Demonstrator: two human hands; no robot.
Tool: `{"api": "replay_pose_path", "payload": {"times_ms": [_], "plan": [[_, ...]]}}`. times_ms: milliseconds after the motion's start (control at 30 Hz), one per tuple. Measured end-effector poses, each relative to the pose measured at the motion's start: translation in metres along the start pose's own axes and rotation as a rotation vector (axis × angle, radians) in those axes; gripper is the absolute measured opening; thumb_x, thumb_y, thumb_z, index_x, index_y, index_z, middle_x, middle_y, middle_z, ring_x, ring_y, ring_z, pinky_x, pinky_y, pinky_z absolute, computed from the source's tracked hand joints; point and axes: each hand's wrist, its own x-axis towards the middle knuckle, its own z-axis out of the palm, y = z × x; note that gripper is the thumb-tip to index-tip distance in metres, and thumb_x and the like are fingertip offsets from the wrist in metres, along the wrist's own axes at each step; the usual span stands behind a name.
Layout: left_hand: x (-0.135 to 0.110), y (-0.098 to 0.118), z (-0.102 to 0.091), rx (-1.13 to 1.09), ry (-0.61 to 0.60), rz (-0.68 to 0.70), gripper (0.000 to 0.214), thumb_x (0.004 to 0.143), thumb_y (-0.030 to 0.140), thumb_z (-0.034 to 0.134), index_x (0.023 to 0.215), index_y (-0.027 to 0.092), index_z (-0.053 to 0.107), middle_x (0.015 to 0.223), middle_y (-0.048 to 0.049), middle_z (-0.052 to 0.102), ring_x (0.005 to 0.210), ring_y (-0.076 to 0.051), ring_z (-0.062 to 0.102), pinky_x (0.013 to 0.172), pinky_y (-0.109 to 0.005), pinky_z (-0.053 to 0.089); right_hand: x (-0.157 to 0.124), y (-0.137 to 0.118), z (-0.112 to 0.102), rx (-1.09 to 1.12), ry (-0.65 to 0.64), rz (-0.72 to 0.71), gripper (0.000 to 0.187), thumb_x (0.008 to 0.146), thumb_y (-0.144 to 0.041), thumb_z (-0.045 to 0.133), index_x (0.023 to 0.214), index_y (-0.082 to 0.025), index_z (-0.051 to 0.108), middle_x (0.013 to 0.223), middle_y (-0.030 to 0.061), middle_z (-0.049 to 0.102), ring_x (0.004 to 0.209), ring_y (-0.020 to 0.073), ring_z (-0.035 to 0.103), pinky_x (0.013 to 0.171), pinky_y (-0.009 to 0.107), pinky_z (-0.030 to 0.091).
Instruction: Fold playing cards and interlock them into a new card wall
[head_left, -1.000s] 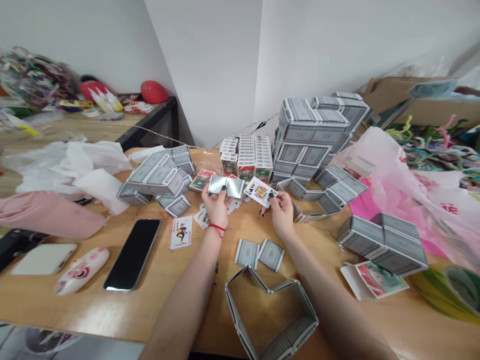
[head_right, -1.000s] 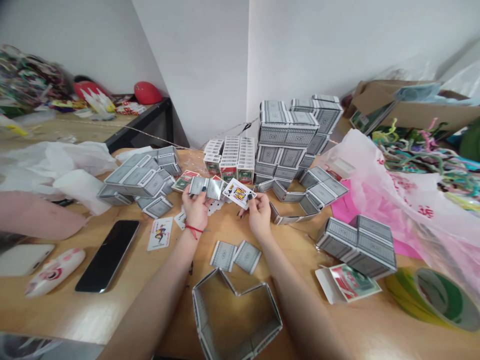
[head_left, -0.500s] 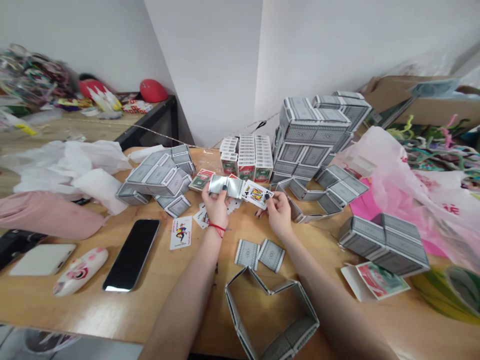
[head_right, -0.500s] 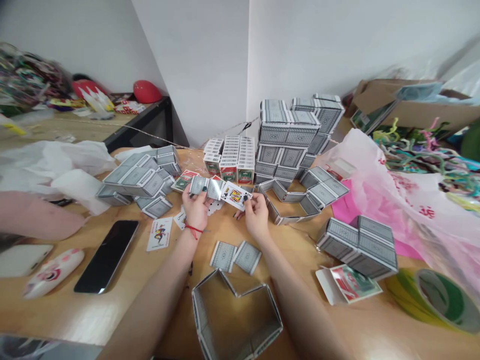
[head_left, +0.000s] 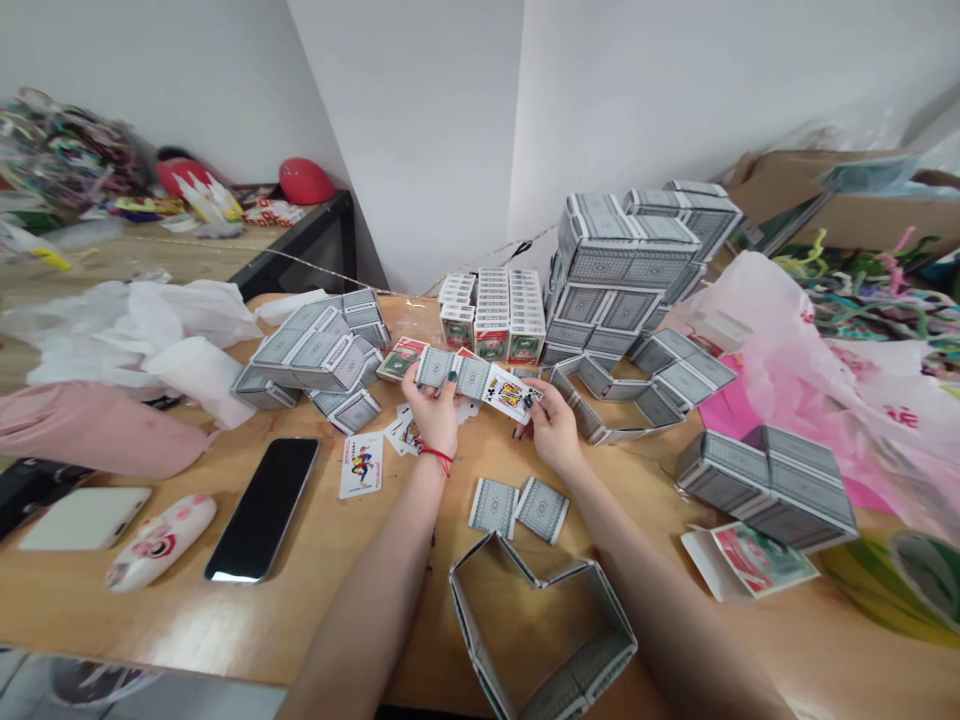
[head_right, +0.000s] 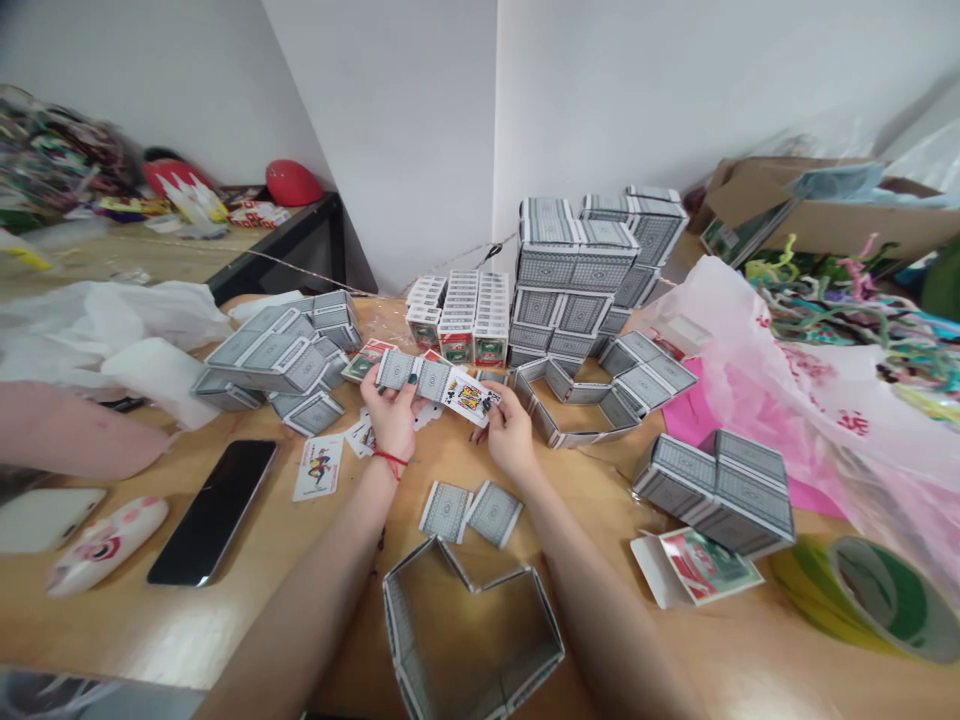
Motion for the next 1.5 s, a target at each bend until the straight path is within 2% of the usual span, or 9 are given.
{"api": "replay_pose_path", "payload": {"times_ms": [267, 500, 700, 900, 1167, 1500], "plan": [[-0.002, 0.003, 0.001, 0.005, -0.020, -0.020, 0.062, 0.062, 0.020, 0.067, 0.113, 0.029, 0.033, 0.106, -0.0061, 0.057, 0.080, -0.015, 0.061, 0.063, -0.025, 0.052, 0.004, 0.003, -0.006, 0.019, -0.013, -0.006, 0.030, 0.080, -0.029, 0.041, 0.108, -0.021, 0.045, 0.050, -0.0055, 0.051, 0.035, 0.0116, 0.047, 0.036, 0.024, 0.038], [0.001, 0.001, -0.001, 0.034, -0.105, -0.062, 0.062, 0.061, 0.020, 0.066, 0.113, 0.029, 0.033, 0.099, -0.0036, 0.060, 0.076, -0.014, 0.062, 0.061, -0.026, 0.052, 0.005, 0.005, -0.012, -0.036, -0.022, -0.014, 0.027, 0.080, -0.029, 0.042, 0.105, -0.021, 0.048, 0.046, -0.0064, 0.048, 0.035, 0.0113, 0.046, 0.036, 0.024, 0.039], [0.000, 0.000, 0.000, 0.013, -0.147, -0.058, 0.063, 0.061, 0.017, 0.066, 0.113, 0.029, 0.032, 0.103, -0.0047, 0.059, 0.079, -0.015, 0.062, 0.062, -0.026, 0.052, 0.004, 0.004, -0.009, 0.084, -0.045, 0.015, 0.038, 0.078, -0.034, 0.047, 0.112, -0.020, 0.039, 0.052, -0.0063, 0.055, 0.037, 0.0119, 0.053, 0.035, 0.023, 0.042], [-0.007, 0.000, 0.004, 0.037, -0.180, -0.059, 0.065, 0.061, 0.017, 0.067, 0.113, 0.030, 0.031, 0.105, -0.0050, 0.058, 0.083, -0.016, 0.061, 0.062, -0.027, 0.053, 0.004, 0.004, -0.007, 0.143, -0.060, 0.042, 0.025, 0.077, -0.036, 0.048, 0.094, -0.020, 0.040, 0.047, -0.0078, 0.054, 0.038, 0.0119, 0.056, 0.036, 0.022, 0.045], [-0.015, -0.002, 0.008, 0.079, -0.243, -0.075, 0.070, 0.061, 0.015, 0.067, 0.117, 0.029, 0.027, 0.108, -0.0073, 0.055, 0.081, -0.016, 0.062, 0.062, -0.029, 0.054, 0.004, 0.003, -0.007, 0.123, -0.061, 0.038, 0.024, 0.077, -0.037, 0.048, 0.091, -0.020, 0.039, 0.046, -0.0071, 0.056, 0.037, 0.0124, 0.055, 0.036, 0.022, 0.045], [-0.022, -0.013, 0.010, 0.144, -0.327, -0.020, 0.069, 0.066, 0.015, 0.063, 0.118, 0.027, 0.020, 0.115, -0.0089, 0.051, 0.086, -0.016, 0.060, 0.065, -0.032, 0.056, 0.005, 0.004, -0.007, 0.136, -0.075, 0.032, 0.023, 0.078, -0.038, 0.048, 0.091, -0.022, 0.038, 0.050, -0.0055, 0.059, 0.039, 0.0121, 0.057, 0.038, 0.022, 0.046]]}}
